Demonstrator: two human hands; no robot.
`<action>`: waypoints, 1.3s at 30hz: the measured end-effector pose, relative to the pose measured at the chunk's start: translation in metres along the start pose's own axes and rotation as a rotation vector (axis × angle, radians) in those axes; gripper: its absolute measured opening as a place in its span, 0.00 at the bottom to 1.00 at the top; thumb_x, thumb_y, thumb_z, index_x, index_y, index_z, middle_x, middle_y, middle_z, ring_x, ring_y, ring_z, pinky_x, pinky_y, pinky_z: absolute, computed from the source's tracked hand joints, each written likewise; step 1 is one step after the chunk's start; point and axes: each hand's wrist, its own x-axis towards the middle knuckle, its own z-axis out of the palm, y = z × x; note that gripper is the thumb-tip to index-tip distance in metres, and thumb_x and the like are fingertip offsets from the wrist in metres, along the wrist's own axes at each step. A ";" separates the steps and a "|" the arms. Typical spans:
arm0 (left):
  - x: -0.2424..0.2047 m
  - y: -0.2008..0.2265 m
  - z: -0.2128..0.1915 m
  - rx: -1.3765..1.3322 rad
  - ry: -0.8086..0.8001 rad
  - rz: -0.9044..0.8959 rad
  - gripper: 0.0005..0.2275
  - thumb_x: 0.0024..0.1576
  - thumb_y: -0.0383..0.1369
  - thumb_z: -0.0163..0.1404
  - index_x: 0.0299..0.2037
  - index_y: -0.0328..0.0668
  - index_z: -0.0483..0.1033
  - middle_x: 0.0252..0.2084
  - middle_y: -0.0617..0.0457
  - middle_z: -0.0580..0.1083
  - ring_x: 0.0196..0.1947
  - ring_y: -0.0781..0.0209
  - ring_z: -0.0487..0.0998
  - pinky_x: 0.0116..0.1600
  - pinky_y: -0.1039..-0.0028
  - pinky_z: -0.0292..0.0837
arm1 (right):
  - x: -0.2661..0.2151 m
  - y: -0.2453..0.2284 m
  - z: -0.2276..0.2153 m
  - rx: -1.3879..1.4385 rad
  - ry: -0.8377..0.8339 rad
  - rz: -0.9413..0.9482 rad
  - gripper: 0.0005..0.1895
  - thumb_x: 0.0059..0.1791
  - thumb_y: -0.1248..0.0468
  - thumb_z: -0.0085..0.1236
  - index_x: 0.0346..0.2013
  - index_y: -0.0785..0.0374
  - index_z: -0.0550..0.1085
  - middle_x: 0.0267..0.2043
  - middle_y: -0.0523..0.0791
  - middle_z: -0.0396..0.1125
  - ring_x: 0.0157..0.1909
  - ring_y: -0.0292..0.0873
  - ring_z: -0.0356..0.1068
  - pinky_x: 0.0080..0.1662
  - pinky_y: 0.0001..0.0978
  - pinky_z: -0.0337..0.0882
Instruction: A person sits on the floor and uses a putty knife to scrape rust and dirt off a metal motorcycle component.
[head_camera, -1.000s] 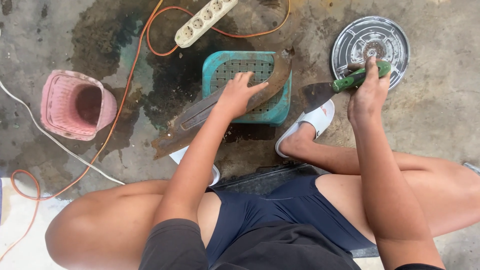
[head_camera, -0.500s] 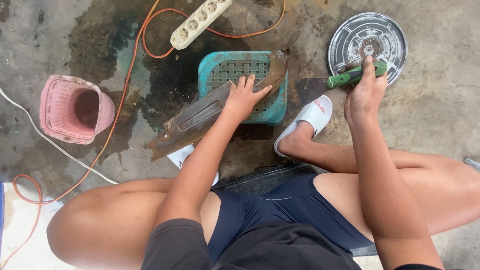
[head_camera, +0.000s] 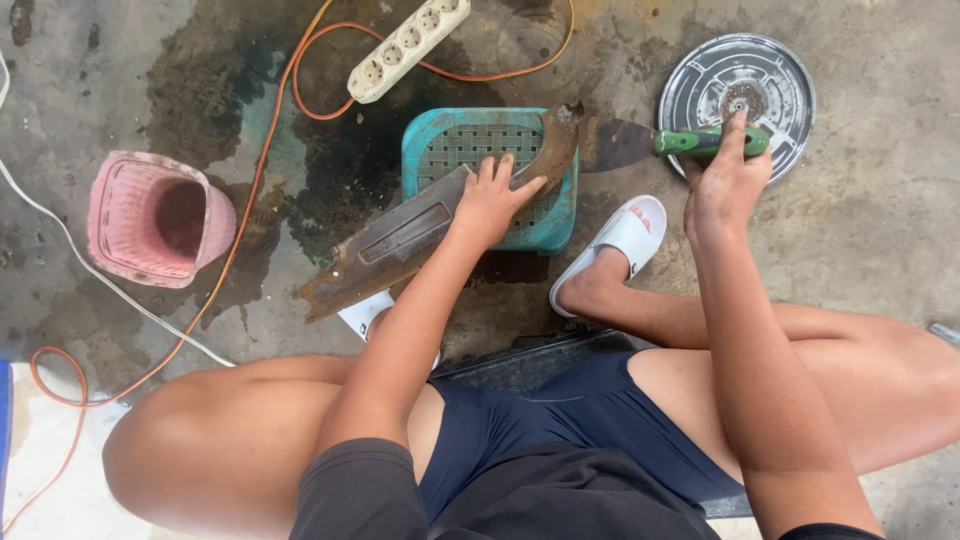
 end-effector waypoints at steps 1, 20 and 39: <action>0.000 0.000 0.002 0.001 0.002 -0.001 0.40 0.56 0.26 0.61 0.75 0.71 0.53 0.73 0.32 0.52 0.70 0.27 0.55 0.58 0.47 0.68 | -0.005 -0.002 0.003 0.002 -0.001 -0.001 0.19 0.53 0.51 0.60 0.47 0.58 0.64 0.37 0.51 0.72 0.38 0.50 0.83 0.45 0.53 0.93; -0.018 0.001 0.028 -0.041 0.256 -0.054 0.34 0.58 0.28 0.54 0.74 0.72 0.58 0.74 0.38 0.57 0.73 0.37 0.56 0.66 0.50 0.57 | -0.108 -0.034 0.039 -0.713 -0.621 -0.641 0.10 0.53 0.63 0.66 0.48 0.58 0.78 0.44 0.50 0.73 0.46 0.53 0.74 0.49 0.45 0.72; -0.095 -0.099 -0.025 -0.752 0.003 -0.628 0.25 0.51 0.51 0.63 0.53 0.49 0.74 0.52 0.43 0.72 0.58 0.40 0.76 0.62 0.53 0.72 | -0.117 -0.035 0.041 -0.820 -0.746 -0.596 0.12 0.54 0.59 0.62 0.51 0.56 0.75 0.44 0.49 0.70 0.47 0.57 0.73 0.50 0.48 0.72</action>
